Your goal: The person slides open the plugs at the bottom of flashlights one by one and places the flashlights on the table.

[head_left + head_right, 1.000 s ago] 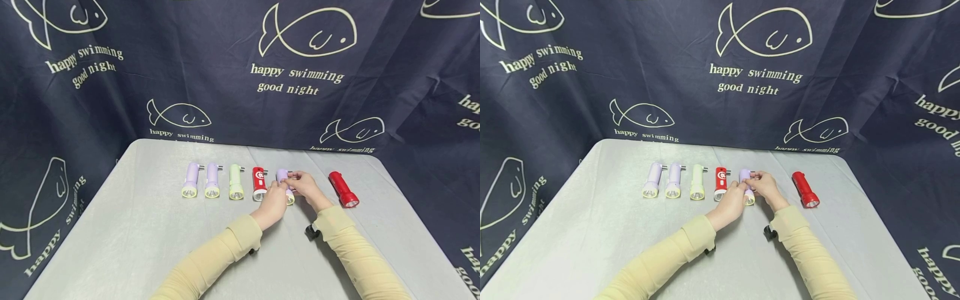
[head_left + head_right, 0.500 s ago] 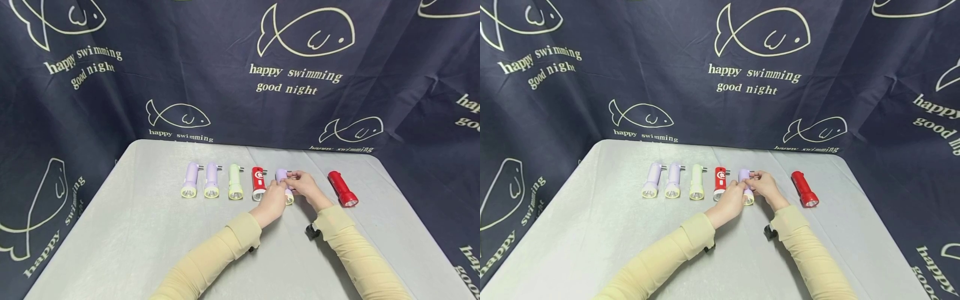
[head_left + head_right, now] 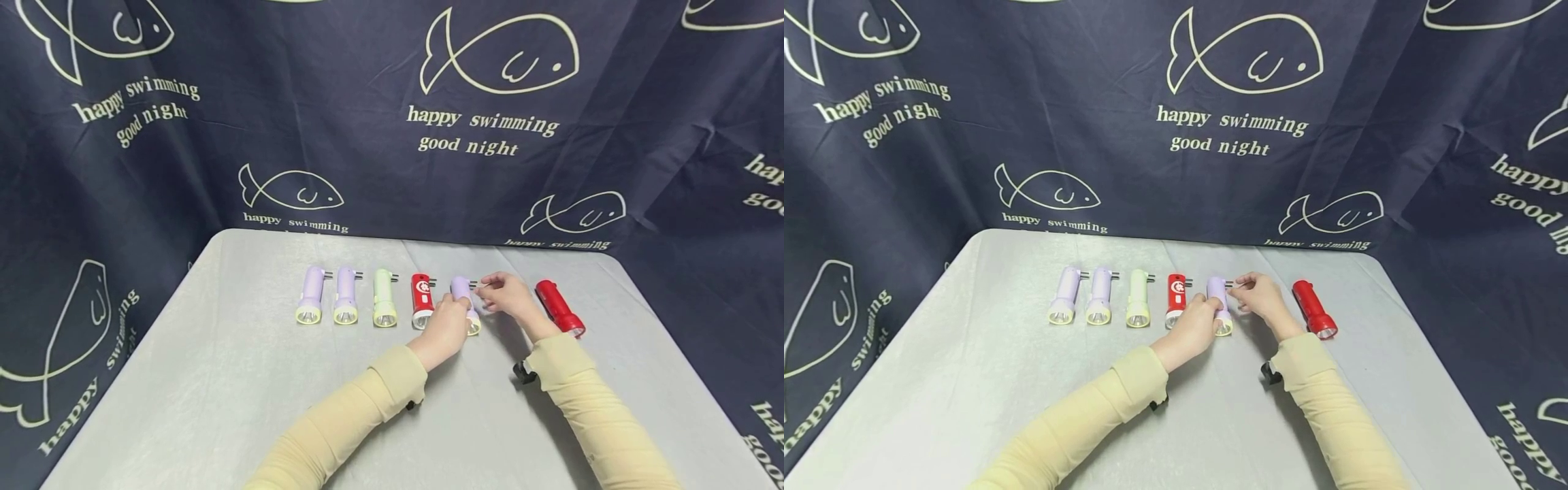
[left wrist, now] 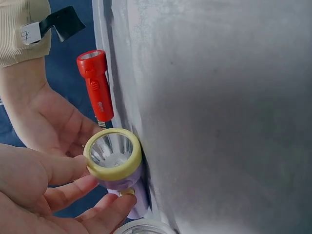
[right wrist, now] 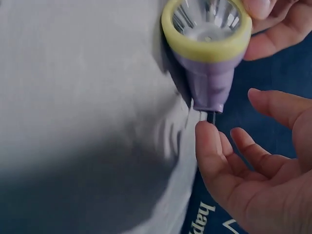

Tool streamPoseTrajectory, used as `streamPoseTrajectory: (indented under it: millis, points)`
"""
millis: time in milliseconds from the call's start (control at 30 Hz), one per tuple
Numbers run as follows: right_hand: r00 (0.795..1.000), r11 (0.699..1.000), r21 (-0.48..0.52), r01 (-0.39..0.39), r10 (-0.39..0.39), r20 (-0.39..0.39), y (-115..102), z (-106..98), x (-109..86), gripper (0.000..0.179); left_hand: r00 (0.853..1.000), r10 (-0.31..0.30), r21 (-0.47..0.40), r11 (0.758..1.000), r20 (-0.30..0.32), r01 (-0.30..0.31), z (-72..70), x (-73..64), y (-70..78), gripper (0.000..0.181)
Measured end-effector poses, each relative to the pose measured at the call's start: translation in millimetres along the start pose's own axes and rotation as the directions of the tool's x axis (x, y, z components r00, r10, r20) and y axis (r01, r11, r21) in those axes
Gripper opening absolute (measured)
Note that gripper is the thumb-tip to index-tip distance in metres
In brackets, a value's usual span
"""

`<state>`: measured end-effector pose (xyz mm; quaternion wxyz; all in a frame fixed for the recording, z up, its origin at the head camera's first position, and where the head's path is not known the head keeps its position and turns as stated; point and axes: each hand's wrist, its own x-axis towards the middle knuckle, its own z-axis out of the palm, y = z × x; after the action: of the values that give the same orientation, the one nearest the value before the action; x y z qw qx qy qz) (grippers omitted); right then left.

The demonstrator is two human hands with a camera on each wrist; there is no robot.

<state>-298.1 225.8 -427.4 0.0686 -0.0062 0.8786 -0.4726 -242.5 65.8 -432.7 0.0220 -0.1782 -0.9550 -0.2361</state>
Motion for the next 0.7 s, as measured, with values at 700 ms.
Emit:
streamPoseTrajectory:
  millis: [700]
  points:
    - [0.940,0.842,-0.536,0.057,-0.227,-0.257,28,-51,-6.1,0.038,0.998,0.059,-0.010,0.998,-0.023,-0.059,-7.9,2.6,3.7,0.029]
